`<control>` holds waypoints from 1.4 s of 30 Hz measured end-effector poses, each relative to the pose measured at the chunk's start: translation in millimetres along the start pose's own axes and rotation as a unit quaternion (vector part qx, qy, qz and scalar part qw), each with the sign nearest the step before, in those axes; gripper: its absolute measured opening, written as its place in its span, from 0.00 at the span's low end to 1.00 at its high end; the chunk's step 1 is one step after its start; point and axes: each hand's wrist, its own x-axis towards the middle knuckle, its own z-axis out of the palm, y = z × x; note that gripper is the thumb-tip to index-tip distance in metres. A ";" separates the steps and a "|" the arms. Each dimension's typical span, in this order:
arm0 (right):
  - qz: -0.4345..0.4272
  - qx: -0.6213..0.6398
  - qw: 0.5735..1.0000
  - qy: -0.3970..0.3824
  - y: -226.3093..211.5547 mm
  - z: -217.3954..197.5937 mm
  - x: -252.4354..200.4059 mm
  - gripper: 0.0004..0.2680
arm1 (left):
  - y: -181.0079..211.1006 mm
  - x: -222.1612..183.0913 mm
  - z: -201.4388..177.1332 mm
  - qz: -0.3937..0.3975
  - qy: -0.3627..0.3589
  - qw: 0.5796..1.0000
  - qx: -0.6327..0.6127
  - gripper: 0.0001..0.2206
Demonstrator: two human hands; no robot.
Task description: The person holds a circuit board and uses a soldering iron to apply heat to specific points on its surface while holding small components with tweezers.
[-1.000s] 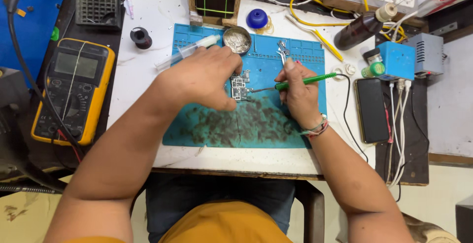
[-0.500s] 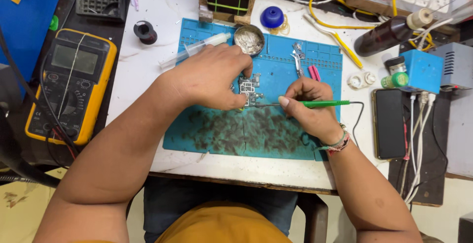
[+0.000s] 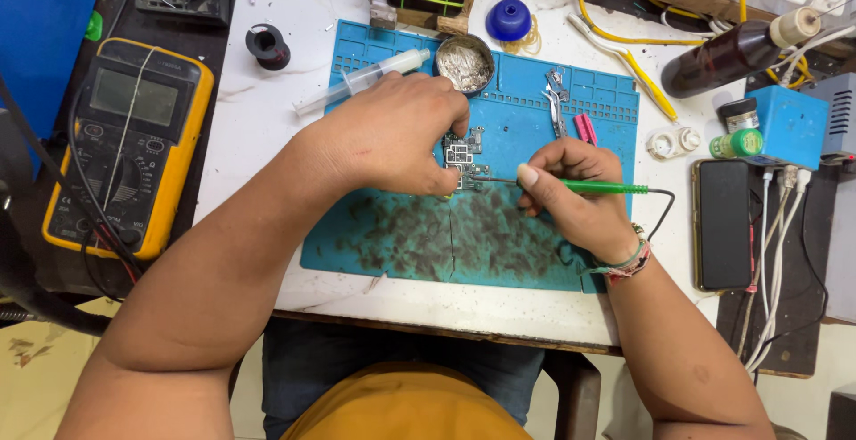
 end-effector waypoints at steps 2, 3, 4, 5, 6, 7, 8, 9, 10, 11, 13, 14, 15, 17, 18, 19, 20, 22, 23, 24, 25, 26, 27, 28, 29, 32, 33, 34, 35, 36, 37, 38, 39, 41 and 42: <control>-0.014 -0.012 1.000 -0.015 2.8 -3.6 0.5 0.03 | -0.1 1.1 -0.7 0.000 -0.001 1.000 0.004 0.24; -0.024 -0.007 0.999 -0.025 2.8 -5.4 0.1 0.03 | -0.2 1.7 -0.7 -0.003 -0.002 1.000 0.005 0.24; -0.035 -0.003 0.999 -0.035 3.3 -6.8 -0.5 0.03 | -0.2 2.1 -0.5 -0.005 -0.004 1.000 0.005 0.24; -0.036 -0.003 0.999 -0.038 4.1 -8.1 -0.8 0.03 | -0.2 2.6 -0.5 -0.004 -0.004 1.000 0.005 0.24; -0.037 -0.003 0.998 -0.041 5.1 -9.3 -1.2 0.03 | -0.4 2.8 -0.6 -0.002 -0.003 1.000 0.004 0.25; -0.038 -0.003 0.998 -0.044 6.2 -10.4 -1.3 0.03 | -0.6 3.2 -0.8 0.000 -0.003 1.000 0.004 0.25; -0.042 -0.009 0.998 -0.044 7.5 -11.2 -1.2 0.03 | -0.7 3.5 -1.0 -0.001 -0.003 1.000 0.004 0.25; -0.046 -0.015 0.998 -0.044 9.0 -11.8 -1.5 0.03 | -0.8 3.3 -0.6 -0.002 -0.003 1.000 0.004 0.24; -0.050 -0.021 0.998 -0.043 8.3 -11.3 -1.4 0.04 | -0.9 3.3 -0.1 -0.004 -0.004 1.000 0.004 0.24; -0.050 -0.020 0.998 -0.042 7.7 -10.4 -1.4 0.04 | -0.9 3.4 0.4 -0.004 -0.002 1.000 0.004 0.24; -0.052 -0.016 0.998 -0.041 7.9 -9.1 -1.2 0.04 | -1.5 3.9 0.8 -0.004 0.001 1.000 0.004 0.24; -0.057 -0.021 0.997 -0.040 8.3 -9.2 -1.1 0.04 | -2.0 3.9 0.8 -0.001 0.002 1.000 0.001 0.24; -0.061 -0.026 0.997 -0.040 8.8 -9.5 -1.0 0.04 | -2.6 4.0 0.8 0.001 0.003 1.000 -0.002 0.24; -0.066 -0.029 0.997 -0.037 10.3 -10.0 -1.1 0.04 | -3.0 3.9 1.1 0.004 0.004 1.000 -0.005 0.24; -0.066 -0.027 0.997 -0.035 11.2 -10.0 -1.2 0.05 | -3.0 4.0 1.2 0.005 0.005 1.000 -0.005 0.24; -0.065 -0.025 0.997 -0.032 11.2 -9.7 -1.8 0.05 | -2.7 4.2 1.5 0.006 0.005 1.000 -0.006 0.24; -0.074 -0.041 0.996 -0.030 10.7 -8.9 -1.8 0.05 | -2.7 4.3 1.5 0.002 0.003 1.000 -0.005 0.24; -0.090 -0.075 0.993 -0.025 9.5 -8.7 -1.9 0.06 | -2.3 5.6 1.5 -0.002 -0.001 1.000 -0.002 0.24; -0.090 -0.079 0.992 -0.027 8.7 -8.7 -1.7 0.06 | -2.1 5.8 1.4 -0.002 -0.001 1.000 -0.001 0.24; -0.089 -0.083 0.992 -0.028 8.0 -8.7 -1.6 0.06 | -1.9 5.7 1.4 -0.002 -0.002 1.000 -0.001 0.24; -0.089 -0.086 0.992 -0.031 7.6 -8.4 -1.1 0.06 | -1.9 5.3 1.2 -0.003 -0.002 1.000 0.001 0.24; -0.080 -0.071 0.994 -0.031 7.2 -8.4 -1.2 0.06 | -1.8 5.8 1.1 -0.005 -0.003 1.000 0.000 0.24; -0.070 -0.056 0.995 -0.033 7.0 -8.3 -1.2 0.06 | -2.0 6.0 1.1 -0.007 -0.004 1.000 0.000 0.24; -0.061 -0.041 0.997 -0.034 7.0 -8.1 -1.2 0.05 | -2.2 6.0 1.2 -0.010 -0.005 1.000 -0.001 0.24; -0.060 -0.041 0.997 -0.035 7.1 -8.3 -1.2 0.05 | -2.5 5.8 1.7 -0.008 -0.004 1.000 0.000 0.24; -0.062 -0.044 0.996 -0.035 7.2 -8.9 -0.9 0.05 | -3.7 5.7 2.6 0.000 0.001 1.000 0.001 0.24; -0.065 -0.046 0.996 -0.034 7.4 -8.8 -0.9 0.05 | -4.3 5.5 2.9 0.003 0.003 1.000 0.001 0.24; -0.068 -0.048 0.996 -0.034 7.5 -8.7 -1.0 0.05 | -4.7 5.6 3.2 0.006 0.005 1.000 0.000 0.23; -0.069 -0.046 0.996 -0.032 7.7 -8.5 -1.1 0.05 | -5.1 5.9 3.6 0.007 0.006 1.000 0.001 0.24; -0.069 -0.045 0.996 -0.030 7.9 -8.2 -1.0 0.05 | -5.5 6.4 3.9 0.009 0.007 1.000 0.002 0.24; -0.070 -0.043 0.996 -0.027 8.2 -7.7 -1.2 0.05 | -5.9 6.7 4.5 0.010 0.008 1.000 0.002 0.24; -0.078 -0.051 0.995 -0.027 8.4 -7.8 -1.1 0.05 | -6.3 6.9 5.0 0.011 0.008 1.000 0.004 0.24; -0.086 -0.060 0.994 -0.027 8.6 -8.3 -0.9 0.05 | -6.6 7.2 5.4 0.013 0.009 1.000 0.005 0.24; -0.089 -0.063 0.994 -0.026 9.1 -8.3 -1.4 0.06 | -6.8 7.7 6.3 0.014 0.009 1.000 0.005 0.24; -0.085 -0.058 0.994 -0.025 9.3 -7.8 -2.0 0.06 | -6.8 7.6 6.5 0.014 0.009 1.000 0.005 0.24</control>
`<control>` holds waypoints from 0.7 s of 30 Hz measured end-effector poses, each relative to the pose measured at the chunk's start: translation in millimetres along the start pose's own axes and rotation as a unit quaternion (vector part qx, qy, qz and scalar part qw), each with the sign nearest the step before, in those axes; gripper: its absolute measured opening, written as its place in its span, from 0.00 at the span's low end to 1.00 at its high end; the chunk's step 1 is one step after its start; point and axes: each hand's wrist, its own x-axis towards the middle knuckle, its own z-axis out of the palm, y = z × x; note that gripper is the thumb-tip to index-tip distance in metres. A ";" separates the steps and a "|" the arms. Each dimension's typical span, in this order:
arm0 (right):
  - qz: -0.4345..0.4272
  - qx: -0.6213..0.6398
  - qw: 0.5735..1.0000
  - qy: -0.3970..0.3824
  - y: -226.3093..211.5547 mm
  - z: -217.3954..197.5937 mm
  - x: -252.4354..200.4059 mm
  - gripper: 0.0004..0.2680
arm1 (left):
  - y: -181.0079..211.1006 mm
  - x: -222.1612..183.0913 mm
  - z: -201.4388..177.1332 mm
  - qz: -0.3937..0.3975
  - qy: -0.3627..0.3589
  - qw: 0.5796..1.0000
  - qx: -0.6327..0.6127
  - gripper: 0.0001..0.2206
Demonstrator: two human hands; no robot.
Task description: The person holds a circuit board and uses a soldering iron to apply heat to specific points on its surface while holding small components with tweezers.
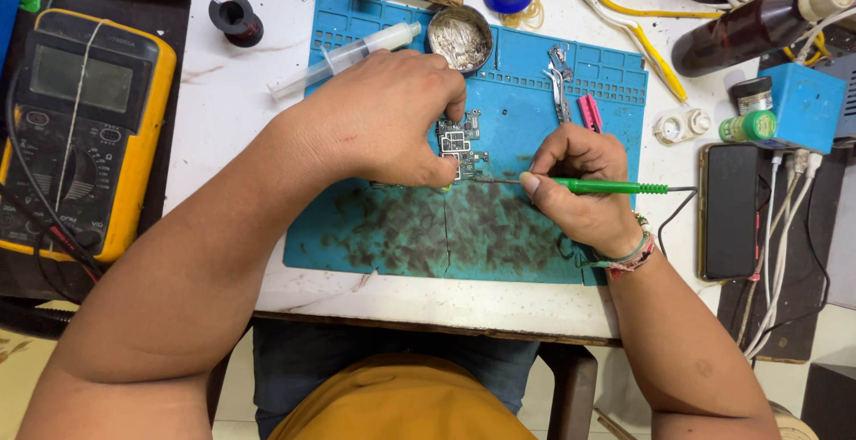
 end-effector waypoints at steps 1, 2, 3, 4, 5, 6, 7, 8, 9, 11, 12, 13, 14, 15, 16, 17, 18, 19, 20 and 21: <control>0.003 0.006 1.000 0.000 0.0 0.3 0.2 0.06 | -0.1 0.0 -0.3 -0.001 0.000 1.000 0.000 0.24; 0.003 0.006 1.000 0.001 0.0 0.3 0.5 0.06 | -0.2 -0.1 -0.6 -0.001 0.000 1.000 0.000 0.24; 0.002 0.007 1.000 0.001 0.0 0.3 0.6 0.06 | -0.3 -0.3 -0.7 -0.002 0.000 1.000 -0.001 0.24; 0.002 0.007 1.000 0.001 0.0 0.5 0.7 0.06 | -0.4 -0.5 -0.7 -0.003 -0.001 1.000 -0.001 0.24; 0.003 0.006 1.000 0.002 0.0 0.6 0.6 0.06 | -0.6 -0.6 -0.7 -0.001 0.001 1.000 -0.002 0.24; 0.004 0.004 1.000 0.003 -0.1 0.6 0.5 0.06 | -0.8 -0.5 -0.6 0.001 0.003 1.000 -0.002 0.24; 0.006 0.003 1.000 0.004 -1.1 1.2 0.9 0.06 | -1.0 -0.6 -0.4 0.003 0.005 1.000 -0.002 0.24; 0.003 0.002 1.000 0.004 -1.5 1.5 1.3 0.06 | -1.0 -0.6 0.1 0.001 0.005 1.000 -0.001 0.24; 0.000 0.001 1.000 0.004 -0.6 1.1 1.1 0.06 | -0.8 -0.5 0.5 -0.001 0.005 1.000 -0.001 0.24; -0.005 -0.008 1.000 0.008 1.4 0.5 1.0 0.06 | -0.9 -0.8 0.8 -0.001 0.008 1.000 0.000 0.24; -0.007 -0.017 1.000 0.010 2.0 0.7 1.3 0.06 | -1.0 -1.0 0.7 0.001 0.010 1.000 -0.001 0.24; -0.009 -0.026 1.000 0.012 2.5 0.7 1.5 0.06 | -1.1 -1.2 0.6 0.003 0.012 1.000 -0.002 0.23; -0.012 -0.030 0.999 0.012 2.8 0.5 1.6 0.06 | -1.2 -1.2 0.5 0.003 0.012 1.000 -0.002 0.23; -0.014 -0.033 0.999 0.012 3.0 0.4 1.7 0.06 | -1.1 -1.1 0.4 0.004 0.012 1.000 -0.002 0.23; -0.016 -0.037 0.999 0.011 3.1 0.4 1.8 0.06 | -1.2 -1.0 0.4 0.004 0.012 1.000 -0.002 0.23; -0.015 -0.034 0.999 0.010 3.1 0.6 1.6 0.06 | -1.3 -1.2 0.5 0.005 0.013 1.000 -0.004 0.23; -0.014 -0.032 0.999 0.009 2.9 0.7 1.1 0.06 | -1.5 -1.4 0.7 0.007 0.014 1.000 -0.005 0.23; -0.013 -0.029 0.999 0.008 2.7 0.9 0.9 0.06 | -1.7 -1.5 0.7 0.008 0.015 1.000 -0.006 0.23; -0.012 -0.027 1.000 0.009 2.7 1.4 1.0 0.06 | -1.7 -1.5 0.9 0.008 0.017 1.000 -0.006 0.23; -0.011 -0.026 1.000 0.010 2.6 2.0 1.0 0.06 | -1.7 -1.4 1.1 0.008 0.018 1.000 -0.006 0.23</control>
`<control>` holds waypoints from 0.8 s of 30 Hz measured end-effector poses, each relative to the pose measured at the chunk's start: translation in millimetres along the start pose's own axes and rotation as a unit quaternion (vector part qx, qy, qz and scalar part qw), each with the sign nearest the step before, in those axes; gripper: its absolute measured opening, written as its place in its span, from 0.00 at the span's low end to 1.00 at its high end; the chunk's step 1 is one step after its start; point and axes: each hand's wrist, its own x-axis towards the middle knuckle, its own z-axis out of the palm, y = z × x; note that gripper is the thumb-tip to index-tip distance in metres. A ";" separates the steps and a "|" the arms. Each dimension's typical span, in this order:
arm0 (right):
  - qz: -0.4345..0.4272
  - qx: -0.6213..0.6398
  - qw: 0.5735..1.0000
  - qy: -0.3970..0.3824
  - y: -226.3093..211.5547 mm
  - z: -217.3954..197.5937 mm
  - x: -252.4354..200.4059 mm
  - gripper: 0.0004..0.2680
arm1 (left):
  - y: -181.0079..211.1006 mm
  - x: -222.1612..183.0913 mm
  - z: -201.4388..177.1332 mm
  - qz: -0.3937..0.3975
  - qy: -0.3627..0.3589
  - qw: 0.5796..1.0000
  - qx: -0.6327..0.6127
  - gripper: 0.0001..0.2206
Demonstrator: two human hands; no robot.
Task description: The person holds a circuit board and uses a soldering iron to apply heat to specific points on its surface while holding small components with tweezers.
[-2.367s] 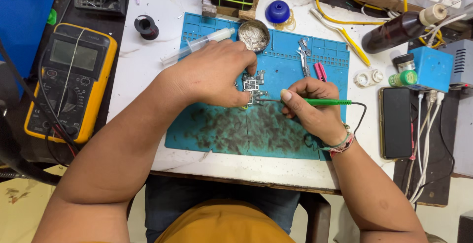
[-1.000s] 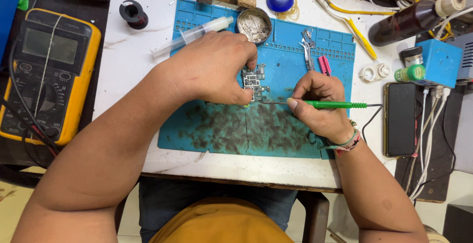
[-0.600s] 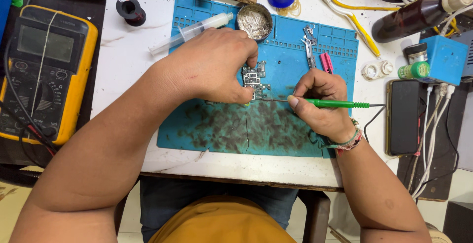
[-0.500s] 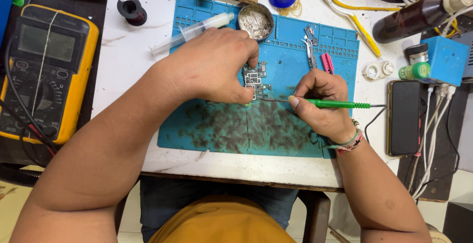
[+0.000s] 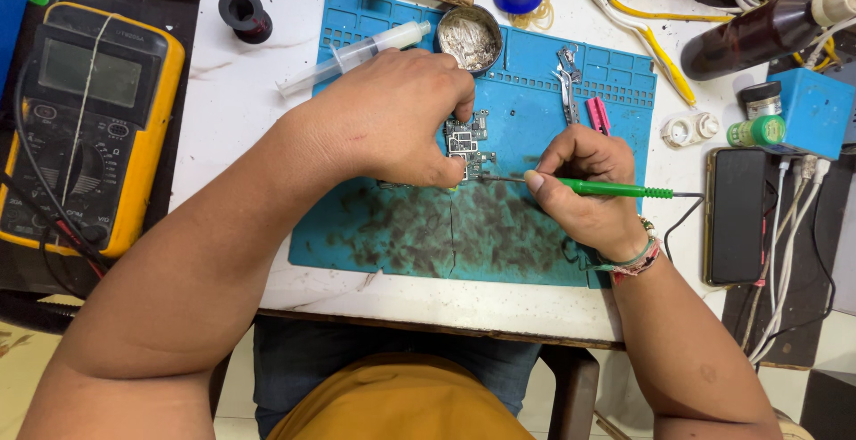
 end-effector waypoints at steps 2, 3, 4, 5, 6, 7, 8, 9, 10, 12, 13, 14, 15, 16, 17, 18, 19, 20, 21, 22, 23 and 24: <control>0.004 0.007 1.000 -0.002 -0.3 0.2 -0.3 0.06 | -0.2 0.5 0.7 0.002 0.001 1.000 0.001 0.23; 0.006 0.012 1.000 -0.005 -0.8 -0.3 -0.8 0.06 | -0.4 0.8 1.0 0.004 0.001 1.000 0.002 0.23; 0.008 0.018 1.000 -0.008 -1.0 -0.5 -0.6 0.06 | -0.7 1.0 0.9 0.005 0.001 1.000 0.003 0.23; 0.007 0.010 1.000 -0.004 -1.1 -0.1 -0.3 0.06 | -0.8 0.9 0.9 0.004 0.002 1.000 0.002 0.23; 0.007 0.003 1.000 -0.001 -1.2 0.3 -0.1 0.06 | -0.8 0.6 0.9 0.003 0.002 1.000 0.001 0.23; 0.007 -0.005 1.000 0.003 -1.2 0.7 0.0 0.06 | -0.8 0.3 1.0 0.002 0.003 1.000 0.000 0.23; 0.007 0.003 1.000 0.000 -1.3 0.5 0.0 0.06 | -0.7 0.3 0.9 0.001 0.002 1.000 0.000 0.23; 0.008 0.011 1.000 -0.004 -1.6 0.2 -0.3 0.06 | -0.6 0.4 0.8 0.000 0.002 1.000 0.000 0.23; 0.009 0.019 1.000 -0.007 -1.7 0.2 -0.5 0.06 | -0.7 0.3 0.9 -0.001 0.001 1.000 0.000 0.23; 0.005 -0.001 1.000 -0.001 -1.9 0.8 0.3 0.06 | -0.9 0.1 1.1 0.000 0.001 1.000 0.000 0.23; 0.003 -0.011 1.000 0.002 -6.9 2.7 2.9 0.07 | -0.9 0.0 1.1 0.001 0.002 1.000 0.000 0.23; 0.003 -0.005 1.000 0.000 -11.5 3.9 4.9 0.06 | -1.1 0.1 1.1 0.001 0.000 1.000 0.001 0.23; 0.002 0.001 1.000 -0.003 -15.5 4.8 6.4 0.06 | -1.4 0.3 1.0 0.001 -0.001 1.000 0.003 0.24; 0.002 0.007 1.000 -0.005 -19.1 5.9 7.9 0.06 | -1.7 0.3 1.1 0.001 -0.003 1.000 0.004 0.24; 0.003 -0.002 1.000 0.001 -22.4 7.5 9.8 0.06 | -2.0 0.6 1.2 0.001 -0.004 1.000 0.004 0.24; 0.005 -0.012 1.000 0.007 -25.5 9.3 11.4 0.06 | -2.0 1.1 1.4 0.002 -0.006 1.000 0.004 0.24; 0.006 -0.022 1.000 0.013 -28.1 10.6 12.6 0.06 | -1.9 1.4 1.6 0.002 -0.008 1.000 0.004 0.24; 0.006 -0.012 1.000 0.010 -29.9 11.2 13.6 0.06 | -1.8 1.3 1.6 0.000 -0.009 1.000 0.004 0.24; 0.006 -0.003 1.000 0.008 -31.3 11.3 14.2 0.06 | -1.7 1.0 1.6 -0.001 -0.010 1.000 0.005 0.24; 0.006 0.006 1.000 0.006 -32.2 11.3 14.7 0.06 | -1.8 0.9 1.5 -0.003 -0.011 1.000 0.005 0.24; 0.004 0.000 1.000 0.008 -32.6 11.4 15.1 0.06 | -1.9 1.0 1.3 0.000 -0.008 1.000 0.005 0.24; 0.004 -0.005 1.000 0.009 -32.8 11.5 14.9 0.06 | -2.0 1.1 1.6 0.003 -0.006 1.000 0.005 0.24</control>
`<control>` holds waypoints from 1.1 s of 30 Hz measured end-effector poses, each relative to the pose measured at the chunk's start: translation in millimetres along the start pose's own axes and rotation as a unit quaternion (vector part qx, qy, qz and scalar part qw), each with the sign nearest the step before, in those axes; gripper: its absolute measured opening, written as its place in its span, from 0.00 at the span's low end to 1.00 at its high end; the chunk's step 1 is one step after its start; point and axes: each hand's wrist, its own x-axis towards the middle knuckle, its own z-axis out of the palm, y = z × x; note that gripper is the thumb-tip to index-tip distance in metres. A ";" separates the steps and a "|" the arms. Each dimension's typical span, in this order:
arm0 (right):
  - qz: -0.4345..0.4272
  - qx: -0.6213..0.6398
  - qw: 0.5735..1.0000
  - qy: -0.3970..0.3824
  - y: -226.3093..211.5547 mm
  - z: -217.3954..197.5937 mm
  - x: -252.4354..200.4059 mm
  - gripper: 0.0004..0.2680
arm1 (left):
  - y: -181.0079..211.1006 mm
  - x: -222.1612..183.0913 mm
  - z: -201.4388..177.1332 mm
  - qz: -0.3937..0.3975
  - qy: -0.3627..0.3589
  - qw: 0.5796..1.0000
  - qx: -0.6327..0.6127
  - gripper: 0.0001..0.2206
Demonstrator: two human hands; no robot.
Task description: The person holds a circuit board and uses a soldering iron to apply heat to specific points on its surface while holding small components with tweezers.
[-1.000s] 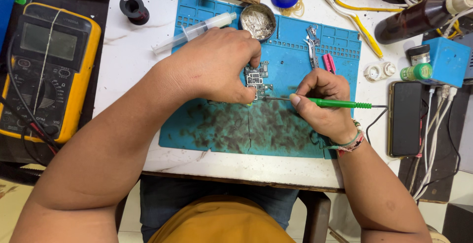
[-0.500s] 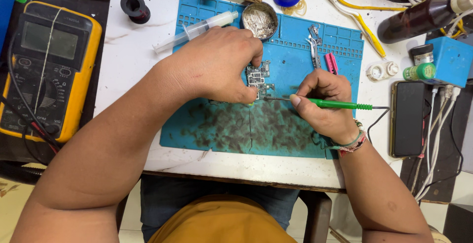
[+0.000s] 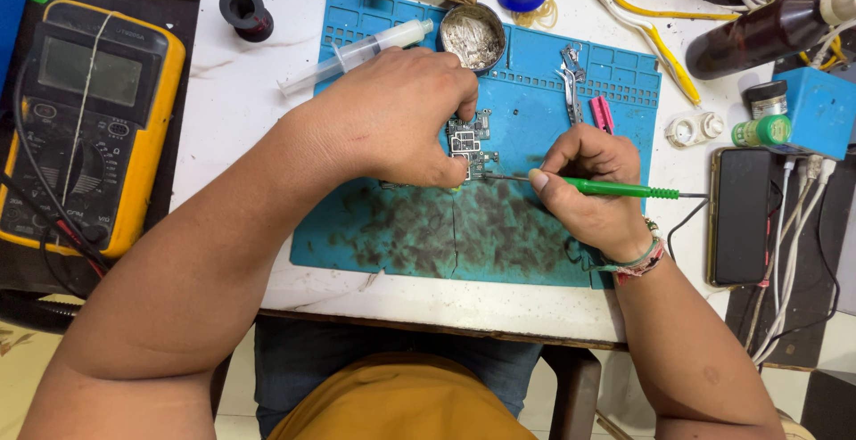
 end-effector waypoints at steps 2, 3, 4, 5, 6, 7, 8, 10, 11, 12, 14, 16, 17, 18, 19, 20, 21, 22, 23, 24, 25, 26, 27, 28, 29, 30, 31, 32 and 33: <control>0.000 -0.005 1.000 0.003 0.2 -0.1 -0.2 0.06 | -0.3 0.1 0.4 0.004 0.003 1.000 -0.002 0.24; 0.000 -0.004 1.000 0.003 0.3 -0.2 -0.2 0.06 | -0.5 0.1 0.5 0.004 0.004 1.000 -0.003 0.24; 0.001 -0.003 1.000 0.004 0.4 -0.2 -0.2 0.06 | -0.7 -0.1 0.6 0.004 0.004 1.000 -0.004 0.24; 0.002 -0.004 1.000 0.006 0.5 0.0 -0.3 0.06 | -0.9 -0.2 0.7 0.005 0.005 1.000 -0.004 0.24; 0.002 -0.005 1.000 0.009 0.5 0.1 -0.5 0.06 | -0.9 -0.2 0.8 0.007 0.007 1.000 -0.005 0.24; 0.003 -0.006 1.000 0.011 0.7 0.1 -0.6 0.06 | -1.0 -0.2 0.8 0.008 0.008 1.000 -0.005 0.24; 0.006 -0.007 1.000 0.014 1.0 0.2 -0.6 0.06 | -1.1 -0.3 0.8 0.008 0.009 1.000 -0.006 0.24; 0.011 -0.008 1.000 0.019 3.1 0.5 -1.3 0.06 | -1.2 -0.7 0.9 0.009 0.011 1.000 -0.008 0.23; 0.011 -0.006 1.000 0.019 5.4 0.1 -2.5 0.06 | -1.2 -1.0 1.1 0.008 0.011 1.000 -0.009 0.23; 0.010 -0.005 1.000 0.018 8.7 -0.9 -4.2 0.06 | -1.1 -0.8 1.1 0.008 0.010 1.000 -0.010 0.23; 0.011 -0.002 1.000 0.017 17.1 -4.0 -7.6 0.06 | -1.2 -0.7 0.8 0.008 0.011 1.000 -0.011 0.23; 0.013 -0.001 1.000 0.014 26.1 -7.5 -11.1 0.06 | -1.4 -1.0 1.0 0.009 0.014 1.000 -0.014 0.23; 0.009 0.001 1.000 0.013 30.5 -8.7 -14.0 0.06 | -1.1 -1.2 1.4 0.012 0.014 1.000 -0.014 0.23; 0.003 0.003 1.000 0.012 32.6 -9.2 -15.2 0.06 | -1.1 -1.3 1.1 0.014 0.016 1.000 -0.014 0.23; -0.003 0.004 1.000 0.011 32.4 -8.9 -14.8 0.06 | -1.1 -1.3 0.7 0.016 0.018 1.000 -0.013 0.23; 0.000 0.000 1.000 0.011 32.4 -8.8 -14.8 0.06 | -1.0 -1.4 0.7 0.013 0.015 1.000 -0.014 0.23; 0.003 -0.005 1.000 0.011 32.6 -9.0 -14.6 0.06 | -0.9 -1.3 0.7 0.009 0.013 1.000 -0.015 0.23; 0.006 -0.010 1.000 0.012 32.8 -9.4 -14.6 0.06 | -0.9 -1.1 0.6 0.007 0.010 1.000 -0.015 0.23; 0.007 -0.006 1.000 0.011 32.9 -9.7 -14.8 0.06 | -0.9 -1.0 0.5 0.009 0.012 1.000 -0.014 0.23; 0.007 -0.002 1.000 0.011 33.0 -9.8 -14.7 0.06 | -1.0 -0.9 0.3 0.011 0.014 1.000 -0.012 0.23; 0.008 0.003 1.000 0.010 32.9 -9.9 -14.6 0.06 | -1.0 -0.8 0.1 0.013 0.015 1.000 -0.011 0.24; 0.009 0.006 1.000 0.010 32.7 -9.3 -14.5 0.06 | -1.1 -1.1 -0.2 0.010 0.013 1.000 -0.012 0.23; 0.009 0.010 1.000 0.010 32.5 -8.4 -14.6 0.06 | -1.0 -1.4 -0.3 0.007 0.010 1.000 -0.013 0.23; 0.011 0.014 1.000 0.010 32.1 -8.0 -14.9 0.06 | -0.9 -1.6 0.0 0.004 0.007 1.000 -0.015 0.23; 0.007 0.005 1.000 0.007 32.0 -8.3 -14.8 0.06 | -0.9 -2.0 0.2 0.006 0.011 1.000 -0.014 0.23; 0.003 -0.004 1.000 0.006 31.9 -8.8 -14.8 0.06 | -1.0 -1.9 0.5 0.009 0.015 1.000 -0.013 0.23; -0.001 -0.013 1.000 0.004 32.1 -9.2 -14.8 0.06 | -1.0 -1.6 0.8 0.012 0.018 1.000 -0.011 0.23; 0.003 -0.007 1.000 0.007 32.3 -9.5 -15.0 0.06 | -1.2 -1.4 1.1 0.014 0.018 1.000 -0.011 0.23; 0.006 0.000 1.000 0.009 32.4 -9.9 -15.1 0.06 | -1.5 -1.2 1.3 0.015 0.018 1.000 -0.010 0.23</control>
